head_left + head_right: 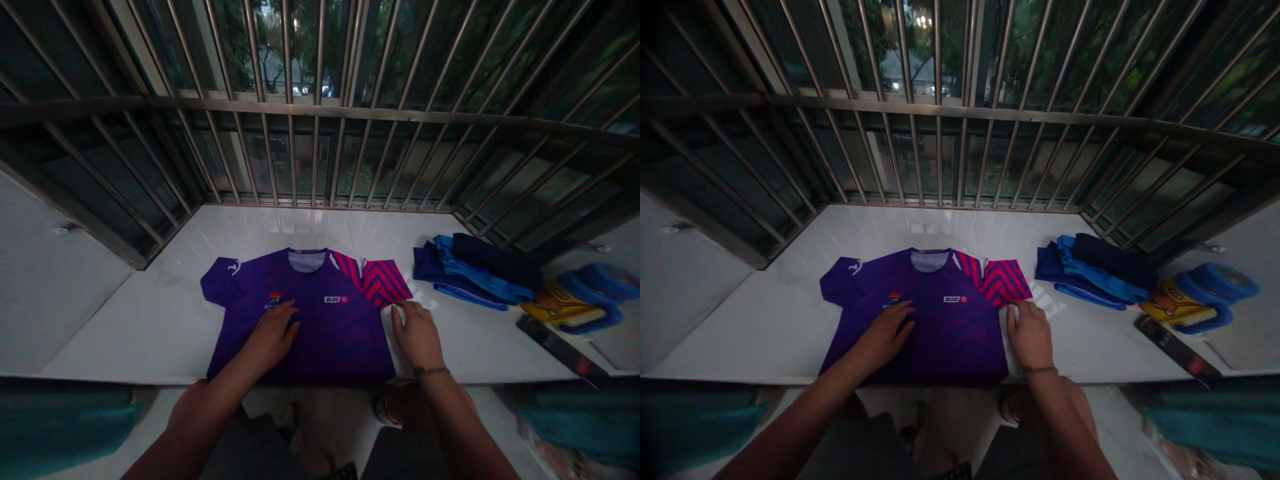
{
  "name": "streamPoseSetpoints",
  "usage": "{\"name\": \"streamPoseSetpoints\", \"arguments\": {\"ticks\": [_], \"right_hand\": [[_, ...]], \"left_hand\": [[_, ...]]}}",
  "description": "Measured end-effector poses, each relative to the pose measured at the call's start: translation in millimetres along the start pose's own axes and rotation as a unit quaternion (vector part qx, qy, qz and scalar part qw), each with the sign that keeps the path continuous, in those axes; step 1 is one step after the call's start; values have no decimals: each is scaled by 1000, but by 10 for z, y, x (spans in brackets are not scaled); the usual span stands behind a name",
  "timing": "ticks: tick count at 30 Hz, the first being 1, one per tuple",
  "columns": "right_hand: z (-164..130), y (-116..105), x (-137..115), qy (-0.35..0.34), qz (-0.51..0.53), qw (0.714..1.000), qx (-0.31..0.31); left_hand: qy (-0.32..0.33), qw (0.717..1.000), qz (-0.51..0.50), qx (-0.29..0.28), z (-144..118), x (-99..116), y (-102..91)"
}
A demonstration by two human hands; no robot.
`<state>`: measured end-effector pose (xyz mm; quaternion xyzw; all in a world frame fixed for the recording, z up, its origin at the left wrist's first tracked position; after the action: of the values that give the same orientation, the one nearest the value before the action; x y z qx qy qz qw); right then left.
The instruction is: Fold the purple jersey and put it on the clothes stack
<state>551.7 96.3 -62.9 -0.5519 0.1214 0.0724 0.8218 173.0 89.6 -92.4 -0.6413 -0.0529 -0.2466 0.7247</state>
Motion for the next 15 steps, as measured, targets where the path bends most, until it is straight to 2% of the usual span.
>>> {"name": "streamPoseSetpoints", "arguments": {"ticks": [2, 4, 6, 8, 11, 15], "right_hand": [[425, 70, 308, 108, -66, 992, -27], [723, 191, 476, 173, -79, 980, -54], [916, 315, 536, 191, -61, 978, -56], [1013, 424, 589, 191, -35, 980, -47], [1031, 546, 762, 199, 12, 979, -40], [965, 534, 1057, 230, 101, 968, -7]], "left_hand": [[42, 998, -33, -33, 538, 315, 168], [59, 996, -16, -59, 1072, 515, 347], [55, 996, 6, -67, 1546, 589, 493], [43, 997, 15, -61, 1910, 560, 604], [26, 999, 24, -32, 2214, 414, 710], [7, 999, 33, 19, 2295, 251, 759]]}}
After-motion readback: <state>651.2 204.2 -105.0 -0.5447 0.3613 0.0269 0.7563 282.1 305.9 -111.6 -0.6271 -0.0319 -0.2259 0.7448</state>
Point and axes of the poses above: each hand's wrist, its own z-axis towards the middle knuckle, its own y-axis out of the palm, x = y × z, the point moved 9 cm from there along z, towards the middle knuckle, and after that the axes turned 9 degrees about x, right-handed, at the moved point
